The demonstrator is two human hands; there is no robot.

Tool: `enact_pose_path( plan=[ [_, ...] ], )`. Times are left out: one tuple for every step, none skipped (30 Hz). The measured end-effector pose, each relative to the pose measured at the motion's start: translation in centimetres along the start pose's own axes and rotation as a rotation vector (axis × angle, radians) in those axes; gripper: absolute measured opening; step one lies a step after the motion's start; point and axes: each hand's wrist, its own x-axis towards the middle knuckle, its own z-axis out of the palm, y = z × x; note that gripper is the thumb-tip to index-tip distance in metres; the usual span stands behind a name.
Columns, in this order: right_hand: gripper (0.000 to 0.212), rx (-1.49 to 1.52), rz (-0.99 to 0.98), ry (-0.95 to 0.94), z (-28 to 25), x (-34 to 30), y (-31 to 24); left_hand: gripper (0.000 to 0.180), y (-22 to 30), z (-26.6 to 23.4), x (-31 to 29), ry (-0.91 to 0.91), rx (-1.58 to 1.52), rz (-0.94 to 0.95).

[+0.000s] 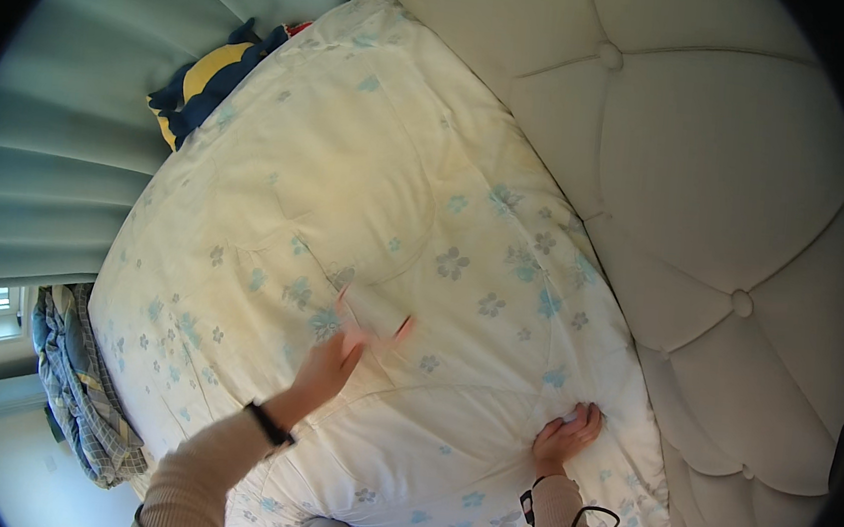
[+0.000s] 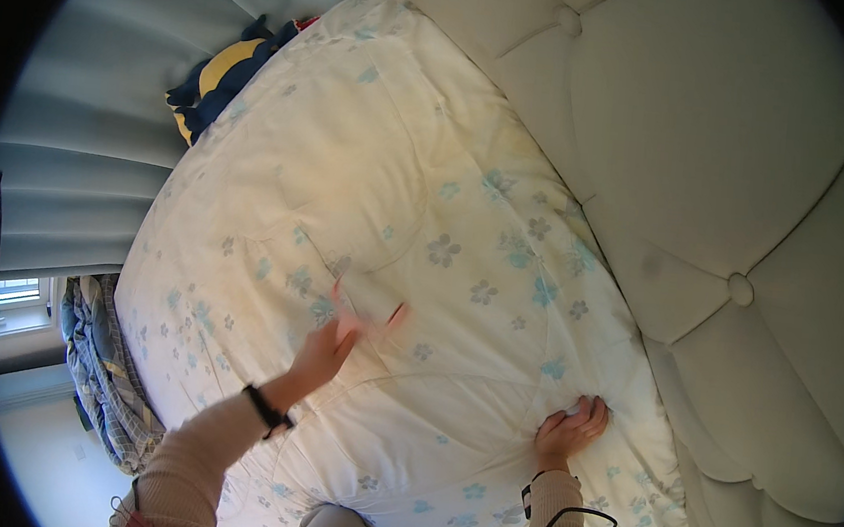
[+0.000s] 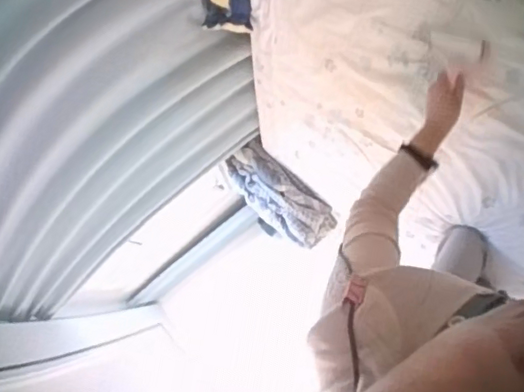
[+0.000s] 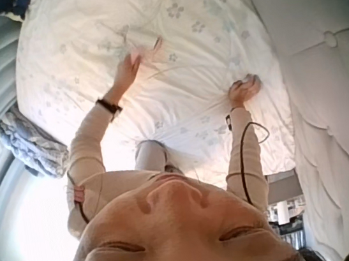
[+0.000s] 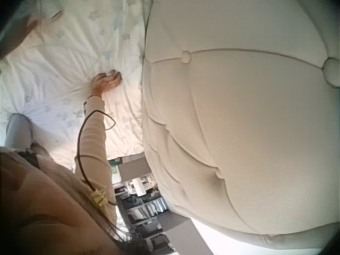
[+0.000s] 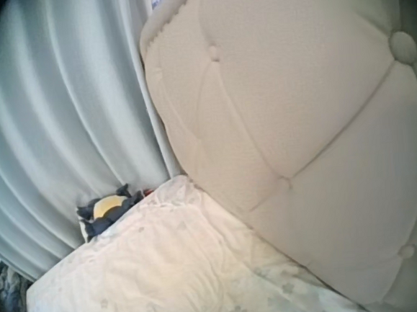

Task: The person uses a pink lint roller to roll over a floral-patterned bedsheet, then removes the used adhesive sheet and wipes the bed with a white tissue. The person continues rolling and wiping across the bed surface.

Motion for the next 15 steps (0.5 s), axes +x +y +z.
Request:
enact_pose_path(
  plan=[
    [0.053,-0.006,0.018,-0.015,0.0,-0.1,0.0,0.031,2.4,0.3,4.1,0.04,0.025,0.07],
    [0.054,0.008,-0.004,0.0,0.0,-0.2,0.0,0.033,5.0,0.8,8.3,0.137,-0.023,0.214],
    [0.054,0.02,0.0,-0.011,0.0,-0.2,0.1,0.035,7.5,1.3,12.1,0.206,-0.037,0.274],
    [0.054,0.032,-0.015,0.004,0.0,-0.2,0.1,0.037,9.8,1.9,16.1,0.252,-0.017,0.264],
    [0.054,0.022,0.015,-0.02,0.0,-0.2,0.1,0.039,11.5,2.5,18.4,0.356,-0.02,0.294],
    [0.054,0.016,0.008,-0.016,0.0,-0.2,0.2,0.04,11.8,3.4,18.0,0.299,-0.036,0.219],
    [0.054,0.018,0.003,-0.018,0.0,-0.2,0.2,0.04,11.7,4.3,16.5,0.295,-0.073,0.189],
    [0.054,0.001,-0.005,-0.022,0.0,-0.3,0.2,0.041,11.3,5.0,14.3,0.322,-0.109,0.192],
    [0.053,-0.004,0.0,-0.018,-0.1,-0.2,0.2,0.041,10.1,5.5,10.8,0.239,-0.105,0.077],
    [0.053,-0.015,0.012,-0.021,-0.1,-0.1,0.1,0.042,8.7,5.7,6.6,0.202,-0.126,0.021],
    [0.053,-0.001,0.007,-0.005,-0.1,0.0,0.0,0.042,7.4,5.7,2.9,0.138,-0.119,-0.007],
    [0.052,0.008,0.004,-0.001,-0.2,0.1,0.0,0.042,6.7,5.6,0.6,0.036,-0.104,-0.073],
    [0.052,0.016,-0.006,0.01,-0.2,0.2,-0.1,0.042,6.5,5.3,0.4,0.111,-0.106,-0.015],
    [0.052,0.023,0.003,0.003,-0.2,0.2,-0.1,0.042,6.9,4.9,1.4,0.129,-0.086,-0.021],
    [0.052,0.026,0.0,0.001,-0.3,0.2,-0.2,0.042,7.9,4.3,3.2,0.108,-0.063,-0.085]
  ],
)
